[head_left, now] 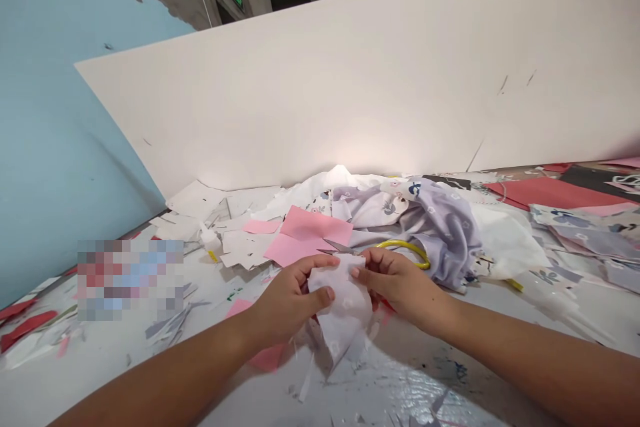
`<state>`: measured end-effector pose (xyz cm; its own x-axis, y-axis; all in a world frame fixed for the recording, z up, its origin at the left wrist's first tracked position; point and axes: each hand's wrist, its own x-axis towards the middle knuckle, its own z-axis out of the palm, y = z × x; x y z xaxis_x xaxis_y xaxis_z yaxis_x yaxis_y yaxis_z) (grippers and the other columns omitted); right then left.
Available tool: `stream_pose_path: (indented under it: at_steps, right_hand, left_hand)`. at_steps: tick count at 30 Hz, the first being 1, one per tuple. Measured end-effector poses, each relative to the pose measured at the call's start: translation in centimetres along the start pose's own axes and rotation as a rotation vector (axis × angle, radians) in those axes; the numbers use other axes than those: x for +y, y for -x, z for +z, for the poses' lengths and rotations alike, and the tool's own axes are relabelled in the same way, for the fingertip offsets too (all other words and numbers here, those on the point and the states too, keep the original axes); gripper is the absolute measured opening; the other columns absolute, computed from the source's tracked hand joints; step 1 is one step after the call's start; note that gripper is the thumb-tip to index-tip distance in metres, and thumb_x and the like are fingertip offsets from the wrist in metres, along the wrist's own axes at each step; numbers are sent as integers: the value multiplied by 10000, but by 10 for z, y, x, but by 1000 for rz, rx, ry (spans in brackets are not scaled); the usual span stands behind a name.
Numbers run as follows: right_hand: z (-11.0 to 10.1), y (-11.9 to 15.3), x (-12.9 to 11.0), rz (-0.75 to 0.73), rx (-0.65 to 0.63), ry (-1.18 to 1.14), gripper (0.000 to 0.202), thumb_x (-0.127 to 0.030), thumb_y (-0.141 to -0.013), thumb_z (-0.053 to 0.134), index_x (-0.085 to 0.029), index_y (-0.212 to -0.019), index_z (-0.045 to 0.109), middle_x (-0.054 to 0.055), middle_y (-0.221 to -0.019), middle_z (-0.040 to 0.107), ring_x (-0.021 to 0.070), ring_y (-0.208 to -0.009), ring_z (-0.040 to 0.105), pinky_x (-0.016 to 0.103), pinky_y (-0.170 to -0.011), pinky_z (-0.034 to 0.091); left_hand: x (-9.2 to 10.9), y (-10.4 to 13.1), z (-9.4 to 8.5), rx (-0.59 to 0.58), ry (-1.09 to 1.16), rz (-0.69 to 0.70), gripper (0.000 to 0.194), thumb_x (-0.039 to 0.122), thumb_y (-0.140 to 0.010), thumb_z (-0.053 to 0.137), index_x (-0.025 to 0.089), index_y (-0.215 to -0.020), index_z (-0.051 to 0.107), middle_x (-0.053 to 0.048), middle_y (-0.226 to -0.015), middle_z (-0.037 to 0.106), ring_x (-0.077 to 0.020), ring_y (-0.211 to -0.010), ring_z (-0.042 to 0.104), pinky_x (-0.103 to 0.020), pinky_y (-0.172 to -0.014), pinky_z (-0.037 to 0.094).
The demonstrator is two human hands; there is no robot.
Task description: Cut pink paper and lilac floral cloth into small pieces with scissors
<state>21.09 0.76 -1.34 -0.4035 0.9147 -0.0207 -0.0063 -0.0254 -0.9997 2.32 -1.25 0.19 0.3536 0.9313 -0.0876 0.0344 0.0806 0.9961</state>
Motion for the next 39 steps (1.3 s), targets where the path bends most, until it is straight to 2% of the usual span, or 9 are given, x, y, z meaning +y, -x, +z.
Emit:
stream_pose_path:
  at_steps: [5,9,13,17,20,23,26,30,39]
  right_hand:
    - [-1,2,-6,-80,42,22,214,-389,-778,550,-185,-744,496,-57,-562,503,65,-439,457,190,-423,382]
    - [9,17,-26,-145,39,45,183,-359,-755,590,-190,-746,520,-76,-539,482,59,-452,480,176,-448,399]
    - [14,19,-28,-57,-13,-76,224,-385,-720,622,-186,-777,537,-68,-552,506,62,-422,476,183,-410,401]
    - [13,5,-11,57,43,-265,232,-373,-718,631,-173,-795,543,-43,-604,567,71,-468,512,191,-451,403]
    - [14,0,-2,55,-79,-355,315,-267,-640,715,-165,-897,564,7,-754,635,117,-630,588,212,-537,428]
    - [17,-1,1,28,-170,-414,388,-188,-575,754,-158,-919,578,29,-795,661,121,-622,595,221,-547,432]
    - [19,1,1,-11,-105,-433,338,-188,-610,736,-168,-907,574,20,-780,668,106,-573,586,235,-558,449]
    - [21,3,0,3,-42,-386,331,-198,-638,725,-176,-924,562,18,-813,668,115,-617,600,256,-609,469]
    - [18,0,14,24,-91,-328,266,-250,-709,670,-162,-936,562,37,-818,659,154,-691,612,283,-617,458]
  left_hand:
    - [-1,-2,-5,107,57,-15,239,321,-737,600,203,-942,568,25,-649,530,-80,-537,494,-199,-484,380]
    - [7,5,-9,35,225,7,160,292,-696,638,153,-693,559,22,-592,511,-71,-520,461,-194,-493,357]
    - [2,7,-8,-43,383,-53,160,275,-680,642,176,-760,546,20,-595,519,-90,-516,479,-213,-497,374]
    - [-15,-4,-10,29,289,-73,129,278,-727,596,179,-748,515,26,-577,511,-87,-475,473,-208,-458,369]
    - [-21,-9,-11,119,210,-33,149,313,-746,579,183,-755,507,44,-549,486,-73,-431,450,-191,-420,354]
    - [-20,-9,-12,81,248,-27,169,338,-749,579,183,-769,514,45,-561,485,-79,-462,480,-197,-446,386]
    - [-20,-7,-11,-4,250,-14,234,283,-683,663,174,-846,536,8,-662,553,-122,-595,555,-244,-551,447]
    - [-19,-5,-8,43,219,26,282,196,-642,702,159,-863,531,-44,-814,605,-152,-732,577,-268,-636,462]
    - [-23,-7,-11,32,244,-18,271,267,-666,688,172,-818,484,4,-722,531,-123,-615,546,-252,-542,424]
